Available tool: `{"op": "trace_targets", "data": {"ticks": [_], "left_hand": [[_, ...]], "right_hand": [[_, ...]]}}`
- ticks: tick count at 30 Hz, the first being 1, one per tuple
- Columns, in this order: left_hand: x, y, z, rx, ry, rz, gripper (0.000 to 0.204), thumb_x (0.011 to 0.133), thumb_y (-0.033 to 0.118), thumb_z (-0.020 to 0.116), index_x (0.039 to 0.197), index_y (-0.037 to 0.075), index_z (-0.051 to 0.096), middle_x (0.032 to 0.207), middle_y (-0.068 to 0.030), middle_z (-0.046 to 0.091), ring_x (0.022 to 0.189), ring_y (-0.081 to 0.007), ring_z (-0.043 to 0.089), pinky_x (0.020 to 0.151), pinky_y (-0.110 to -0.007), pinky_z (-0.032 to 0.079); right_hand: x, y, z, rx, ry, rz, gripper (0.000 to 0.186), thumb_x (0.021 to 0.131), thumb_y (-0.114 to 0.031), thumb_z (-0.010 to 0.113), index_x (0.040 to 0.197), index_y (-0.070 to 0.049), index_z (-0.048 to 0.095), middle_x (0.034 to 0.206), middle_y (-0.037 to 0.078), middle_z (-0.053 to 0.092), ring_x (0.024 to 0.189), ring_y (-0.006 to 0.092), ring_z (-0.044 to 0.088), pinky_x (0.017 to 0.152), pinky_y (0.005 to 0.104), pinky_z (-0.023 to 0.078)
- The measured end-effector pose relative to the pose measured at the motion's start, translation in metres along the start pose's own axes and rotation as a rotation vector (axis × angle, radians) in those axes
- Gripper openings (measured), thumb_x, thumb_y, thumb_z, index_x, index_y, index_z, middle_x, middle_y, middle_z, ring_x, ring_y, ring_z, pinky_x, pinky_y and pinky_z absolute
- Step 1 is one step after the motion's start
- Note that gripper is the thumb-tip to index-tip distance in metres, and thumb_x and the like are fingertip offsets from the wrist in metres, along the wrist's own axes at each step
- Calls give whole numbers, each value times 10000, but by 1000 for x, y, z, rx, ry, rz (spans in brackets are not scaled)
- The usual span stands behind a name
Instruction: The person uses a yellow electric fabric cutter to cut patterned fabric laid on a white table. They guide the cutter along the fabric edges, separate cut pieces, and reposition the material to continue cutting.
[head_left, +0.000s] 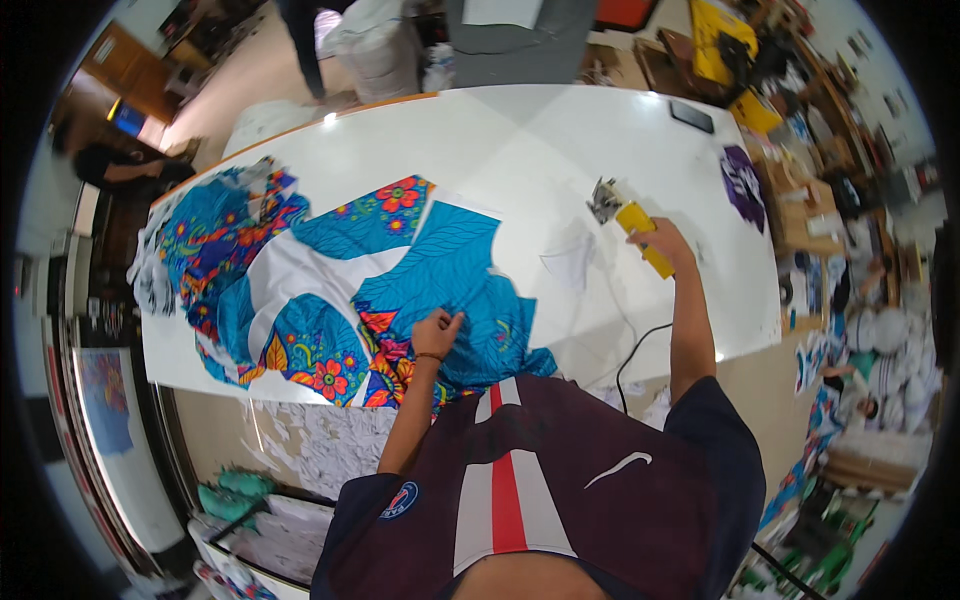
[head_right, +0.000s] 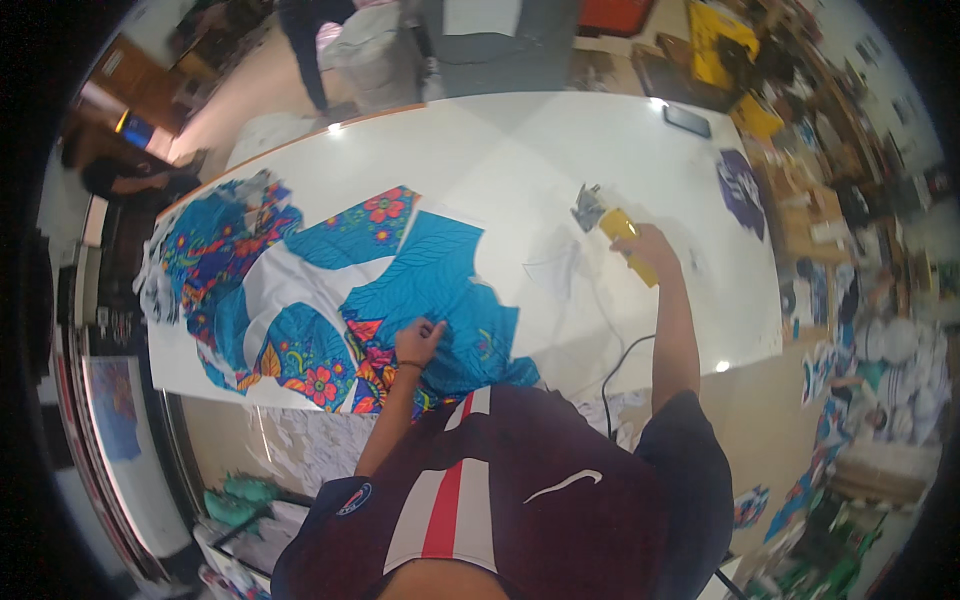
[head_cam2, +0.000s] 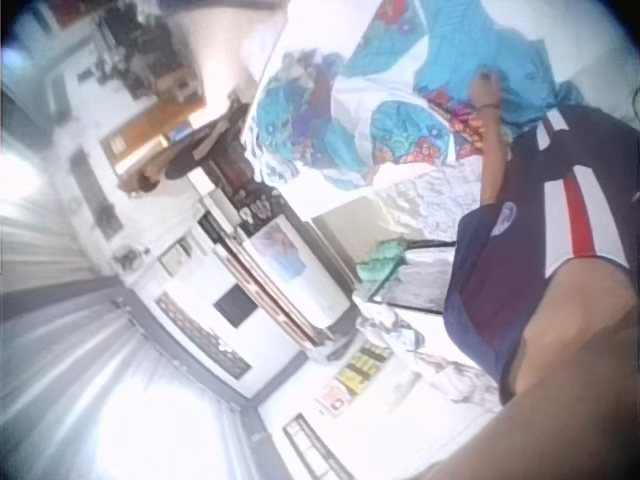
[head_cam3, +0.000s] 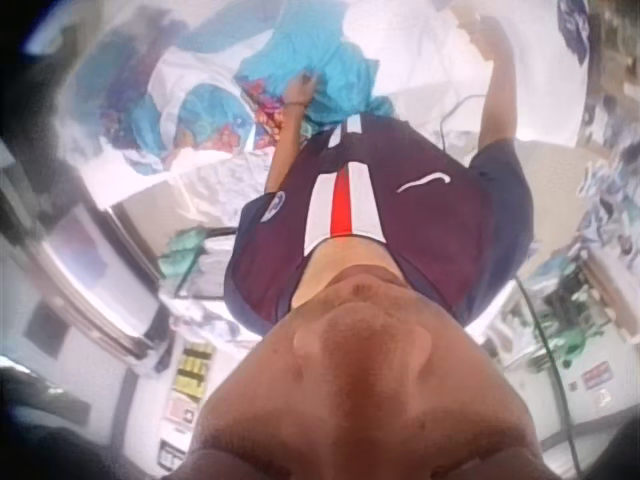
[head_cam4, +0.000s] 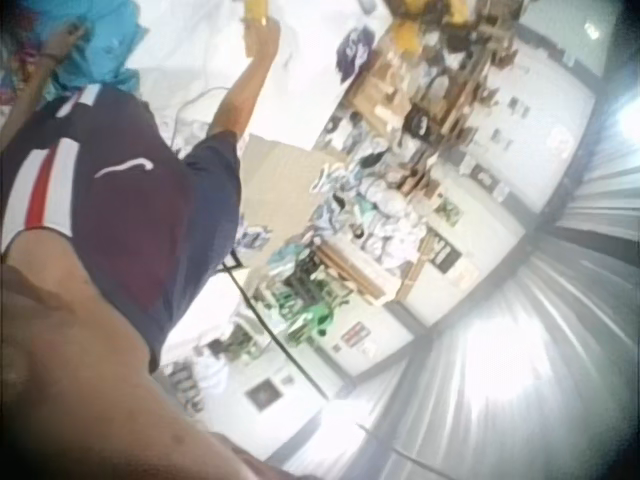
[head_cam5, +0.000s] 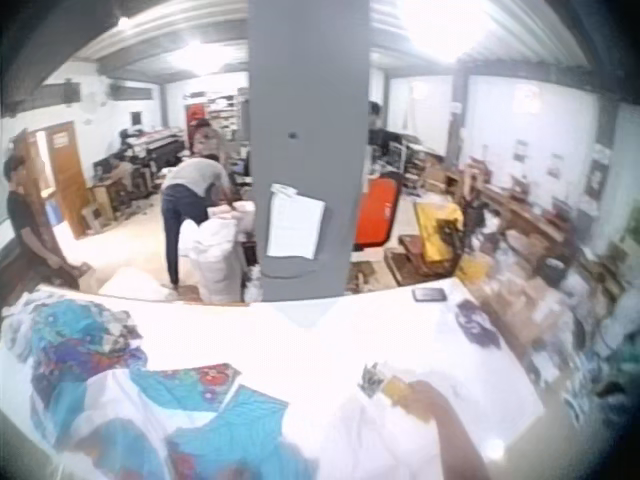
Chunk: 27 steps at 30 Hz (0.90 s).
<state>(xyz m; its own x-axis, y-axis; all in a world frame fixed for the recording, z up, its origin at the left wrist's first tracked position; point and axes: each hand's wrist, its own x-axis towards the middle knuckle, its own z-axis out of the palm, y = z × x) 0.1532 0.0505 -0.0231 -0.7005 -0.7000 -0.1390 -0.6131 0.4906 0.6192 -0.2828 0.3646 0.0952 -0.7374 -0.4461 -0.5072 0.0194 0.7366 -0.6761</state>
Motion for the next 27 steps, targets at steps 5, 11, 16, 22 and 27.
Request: {"op": "trace_targets", "data": {"ticks": [5,11,16,22,27], "left_hand": [[15,14,-3,11,117,-38,329,880,400,801,795,90,730,630,-78,683,605,-287,689,573,-423,532],[46,117,28,-110,4,319,359,874,267,803,1183,108,715,1038,-143,728,938,-302,711,798,-422,561],[41,204,106,153,-233,759,622,920,332,735,1487,147,558,1549,-222,453,1411,-458,423,1181,-534,386],[36,168,151,302,-375,862,408,985,224,636,1383,138,635,1485,-207,541,1370,-400,502,1139,-460,440],[12,159,90,-85,-306,615,216,897,62,717,1109,58,756,1141,-143,727,1045,-304,697,916,-385,567]], "right_hand": [[-18,51,-50,161,155,207,478,756,-312,846,1024,31,650,778,102,645,603,226,643,556,364,559],[-15,91,-53,451,183,188,478,796,-365,825,994,41,670,780,110,640,616,230,662,540,360,554],[1,91,-17,525,206,142,587,824,-447,838,1068,54,652,806,117,661,600,244,679,532,383,569],[12,86,-6,-166,652,138,567,892,-411,785,1317,-56,668,1143,189,723,998,336,712,836,473,591],[1,170,-33,-786,1025,-59,451,956,-200,643,1407,-203,640,1401,132,635,1285,362,584,1000,493,547]]}}
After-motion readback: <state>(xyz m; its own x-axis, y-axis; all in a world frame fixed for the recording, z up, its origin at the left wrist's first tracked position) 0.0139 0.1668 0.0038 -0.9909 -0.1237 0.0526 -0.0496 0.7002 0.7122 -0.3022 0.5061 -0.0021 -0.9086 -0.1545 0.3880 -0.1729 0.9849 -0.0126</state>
